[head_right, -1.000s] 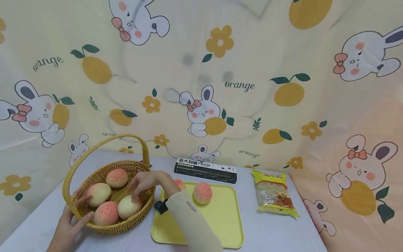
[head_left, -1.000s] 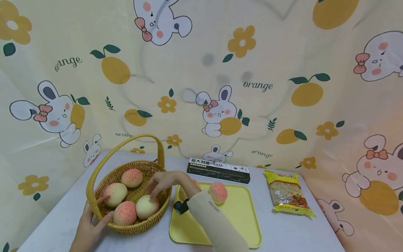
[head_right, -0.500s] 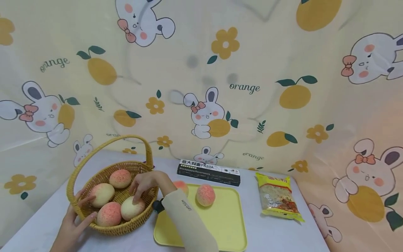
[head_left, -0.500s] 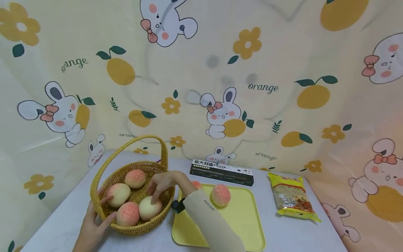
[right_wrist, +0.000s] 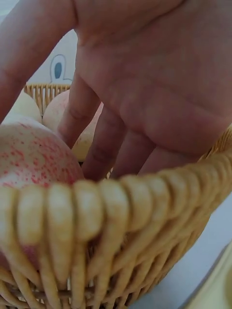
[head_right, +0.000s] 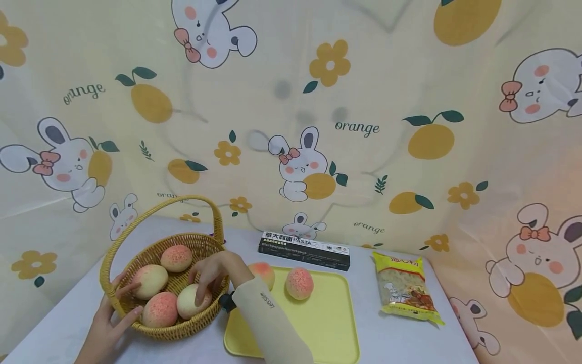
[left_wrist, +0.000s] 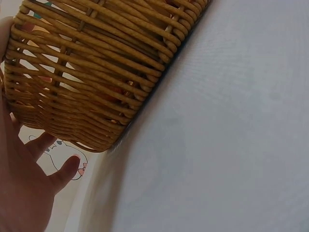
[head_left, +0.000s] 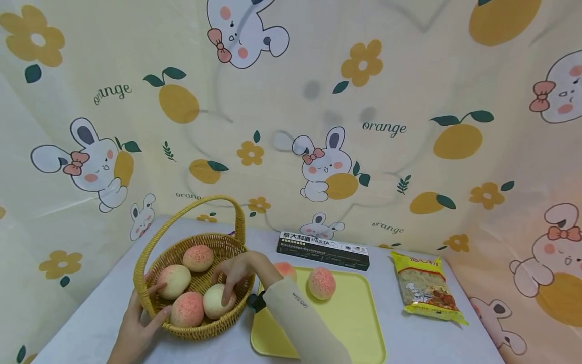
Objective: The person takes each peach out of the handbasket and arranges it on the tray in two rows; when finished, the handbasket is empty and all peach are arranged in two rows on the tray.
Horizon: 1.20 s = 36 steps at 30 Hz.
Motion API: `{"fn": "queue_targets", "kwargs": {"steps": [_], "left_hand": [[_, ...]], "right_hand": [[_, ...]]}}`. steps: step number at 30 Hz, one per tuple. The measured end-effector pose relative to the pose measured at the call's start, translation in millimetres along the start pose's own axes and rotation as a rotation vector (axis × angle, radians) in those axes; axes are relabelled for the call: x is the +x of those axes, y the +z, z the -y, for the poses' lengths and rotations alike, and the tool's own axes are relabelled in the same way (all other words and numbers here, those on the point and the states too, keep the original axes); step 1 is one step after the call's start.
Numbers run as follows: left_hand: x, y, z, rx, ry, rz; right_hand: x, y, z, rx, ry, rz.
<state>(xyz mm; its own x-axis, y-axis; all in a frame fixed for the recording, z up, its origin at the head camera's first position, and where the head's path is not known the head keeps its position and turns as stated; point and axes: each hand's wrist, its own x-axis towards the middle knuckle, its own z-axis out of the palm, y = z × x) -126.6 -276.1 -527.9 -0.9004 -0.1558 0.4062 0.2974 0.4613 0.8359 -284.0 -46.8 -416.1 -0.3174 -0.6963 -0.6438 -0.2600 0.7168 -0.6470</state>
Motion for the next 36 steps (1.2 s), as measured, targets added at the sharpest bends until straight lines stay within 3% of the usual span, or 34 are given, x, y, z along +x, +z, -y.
{"fn": "queue_targets", "kwargs": {"steps": [8, 13, 20, 23, 27, 32, 36], "left_hand": [[0.1, 0.9, -0.8, -0.045, -0.018, 0.017], [1.8, 2.7, -0.2, -0.040, 0.048, 0.005], [-1.3, 1.1, 1.3, -0.026, 0.031, 0.004], [-2.2, 0.4, 1.8, -0.032, 0.055, 0.002], [-1.8, -0.2, 2.0, -0.045, 0.063, 0.003], [-1.5, -0.9, 1.1, -0.025, 0.014, 0.009], [-1.8, 0.3, -0.1, -0.030, 0.027, 0.001]], "right_hand": [[0, -4.1, 6, -0.030, 0.023, 0.040], [1, -5.3, 5, -0.011, 0.039, 0.045], [5, -4.2, 3, -0.109, -0.016, 0.042], [8, -3.3, 2, -0.143, -0.044, 0.047], [11, -2.2, -1, -0.140, -0.067, 0.046], [10, -2.5, -2, -0.158, -0.072, -0.042], [9, -2.3, 0, -0.193, -0.071, -0.129]]}}
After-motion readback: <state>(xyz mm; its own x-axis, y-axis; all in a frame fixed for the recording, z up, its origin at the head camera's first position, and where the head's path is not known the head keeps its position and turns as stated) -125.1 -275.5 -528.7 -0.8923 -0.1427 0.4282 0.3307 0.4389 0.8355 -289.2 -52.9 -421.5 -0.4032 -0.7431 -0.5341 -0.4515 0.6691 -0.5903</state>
